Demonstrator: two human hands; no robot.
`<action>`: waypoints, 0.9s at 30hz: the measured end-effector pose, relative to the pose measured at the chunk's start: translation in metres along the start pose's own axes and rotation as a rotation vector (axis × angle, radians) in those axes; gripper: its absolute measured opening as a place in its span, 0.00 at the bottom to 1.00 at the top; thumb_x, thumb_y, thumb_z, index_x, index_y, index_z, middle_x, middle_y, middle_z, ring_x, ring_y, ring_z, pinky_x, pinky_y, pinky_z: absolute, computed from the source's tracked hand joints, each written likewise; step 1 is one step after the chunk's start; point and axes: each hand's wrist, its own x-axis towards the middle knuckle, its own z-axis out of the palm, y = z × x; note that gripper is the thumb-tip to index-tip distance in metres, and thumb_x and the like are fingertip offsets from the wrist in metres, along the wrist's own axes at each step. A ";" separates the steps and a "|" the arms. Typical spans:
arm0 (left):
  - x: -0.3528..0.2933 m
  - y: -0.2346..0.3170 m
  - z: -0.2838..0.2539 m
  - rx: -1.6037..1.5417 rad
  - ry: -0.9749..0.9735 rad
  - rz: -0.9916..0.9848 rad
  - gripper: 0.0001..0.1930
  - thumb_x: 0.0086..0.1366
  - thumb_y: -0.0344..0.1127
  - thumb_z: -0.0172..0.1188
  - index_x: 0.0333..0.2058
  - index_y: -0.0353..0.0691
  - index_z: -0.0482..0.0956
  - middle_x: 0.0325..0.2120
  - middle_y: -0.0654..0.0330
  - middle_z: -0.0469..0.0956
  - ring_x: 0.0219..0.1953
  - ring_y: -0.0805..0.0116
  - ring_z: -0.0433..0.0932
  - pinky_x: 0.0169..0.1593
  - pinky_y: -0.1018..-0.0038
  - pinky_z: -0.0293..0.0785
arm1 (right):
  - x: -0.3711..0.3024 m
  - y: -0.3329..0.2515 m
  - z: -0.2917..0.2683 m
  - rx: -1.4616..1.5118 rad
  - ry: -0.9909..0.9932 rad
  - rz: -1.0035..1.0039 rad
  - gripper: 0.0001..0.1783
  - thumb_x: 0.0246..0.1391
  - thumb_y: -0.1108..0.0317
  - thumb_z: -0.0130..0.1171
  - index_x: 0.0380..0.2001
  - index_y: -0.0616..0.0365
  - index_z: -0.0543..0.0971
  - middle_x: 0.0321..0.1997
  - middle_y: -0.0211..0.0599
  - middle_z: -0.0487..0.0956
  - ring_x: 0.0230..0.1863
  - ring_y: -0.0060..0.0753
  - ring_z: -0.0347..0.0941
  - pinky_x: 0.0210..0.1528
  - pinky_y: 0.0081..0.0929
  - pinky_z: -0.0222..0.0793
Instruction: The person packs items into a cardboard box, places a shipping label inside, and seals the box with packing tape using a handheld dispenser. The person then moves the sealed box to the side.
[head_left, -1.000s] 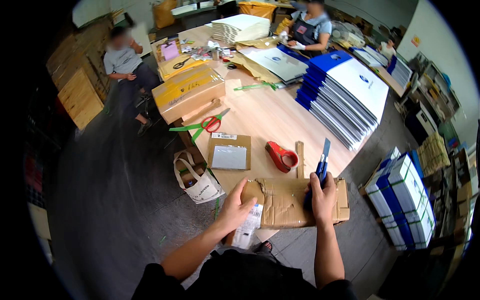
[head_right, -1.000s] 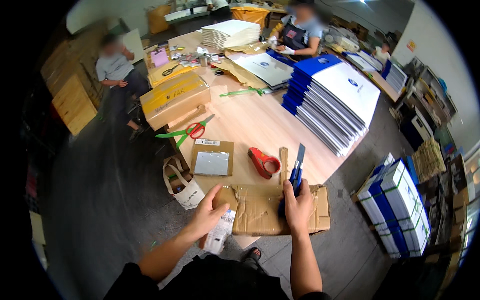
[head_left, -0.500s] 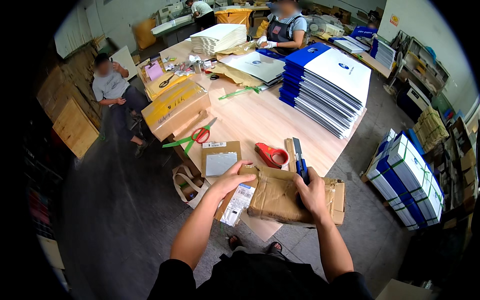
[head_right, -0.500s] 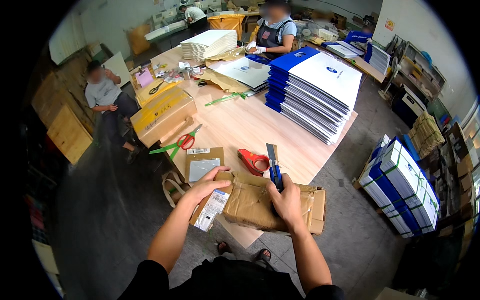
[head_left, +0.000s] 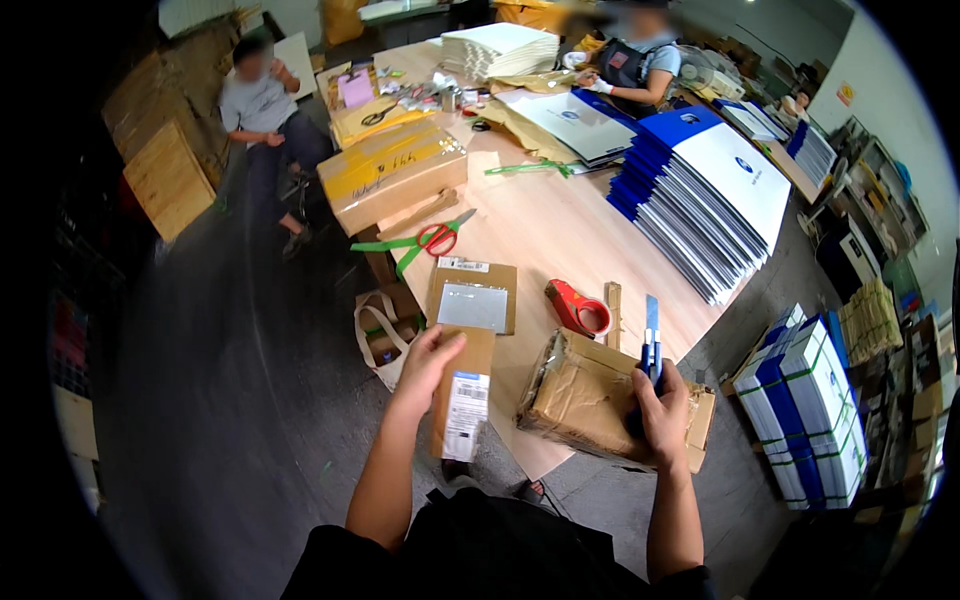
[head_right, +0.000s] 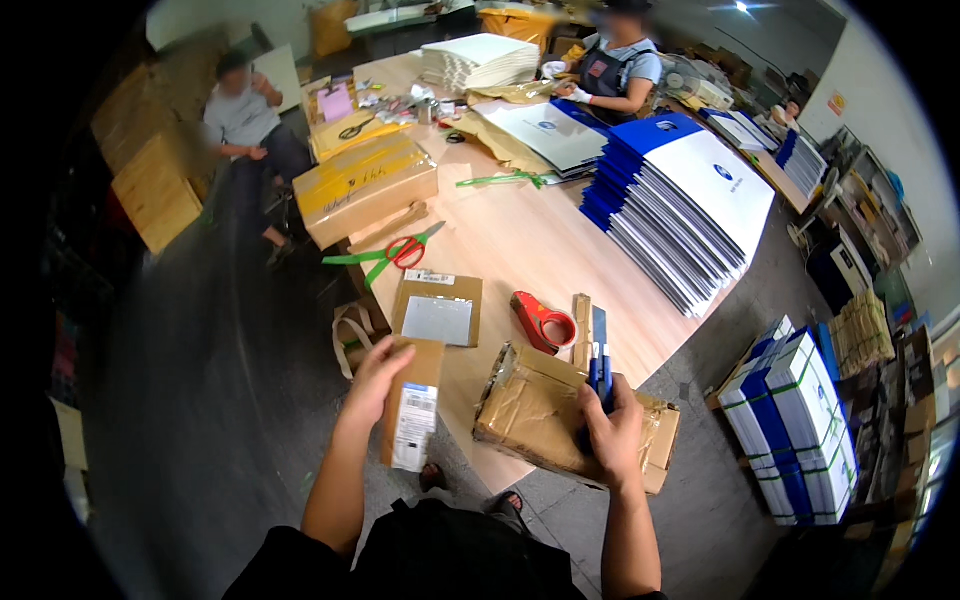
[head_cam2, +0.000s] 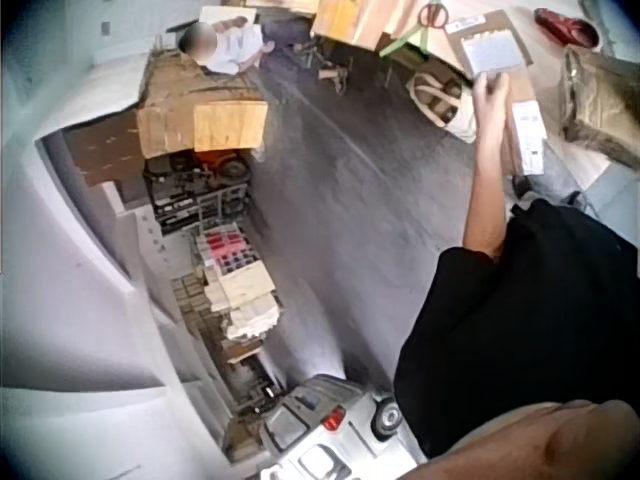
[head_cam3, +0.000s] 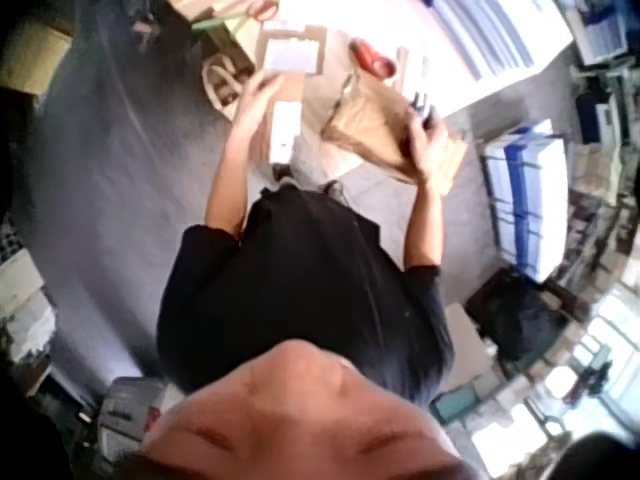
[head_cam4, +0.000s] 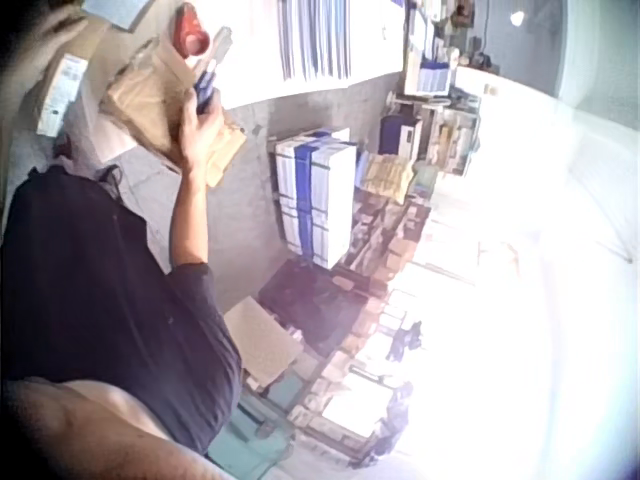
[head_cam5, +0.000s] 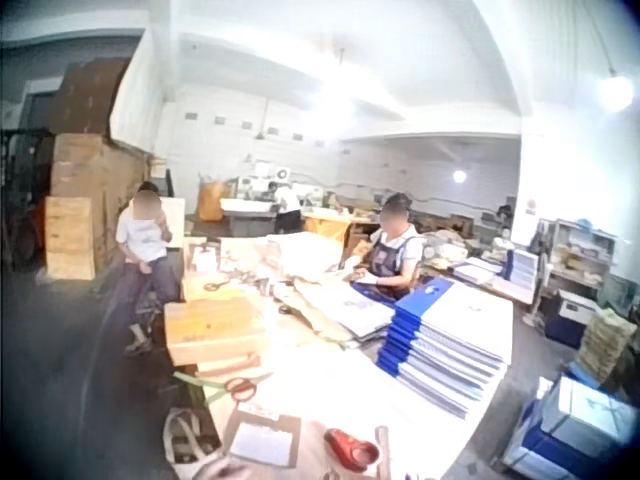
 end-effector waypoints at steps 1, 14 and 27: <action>-0.005 -0.006 0.002 0.178 0.023 0.039 0.13 0.69 0.36 0.60 0.49 0.36 0.76 0.40 0.63 0.79 0.43 0.76 0.77 0.48 0.77 0.72 | 0.000 -0.004 0.000 -0.064 -0.007 -0.013 0.10 0.62 0.66 0.61 0.36 0.62 0.74 0.23 0.25 0.73 0.22 0.15 0.67 0.25 0.19 0.63; -0.010 0.026 0.010 -0.224 0.174 0.300 0.16 0.70 0.34 0.59 0.53 0.36 0.73 0.47 0.61 0.77 0.49 0.76 0.74 0.54 0.77 0.70 | 0.002 -0.035 0.007 -0.152 -0.044 0.081 0.09 0.62 0.67 0.57 0.38 0.63 0.76 0.18 0.26 0.71 0.16 0.15 0.63 0.20 0.17 0.56; 0.005 0.000 0.010 -0.541 -0.031 -0.209 0.20 0.71 0.36 0.59 0.57 0.34 0.67 0.44 0.57 0.76 0.44 0.73 0.78 0.49 0.75 0.76 | -0.019 -0.032 0.023 -0.095 0.088 0.109 0.11 0.60 0.64 0.63 0.31 0.59 0.75 0.23 0.26 0.75 0.25 0.17 0.68 0.29 0.19 0.63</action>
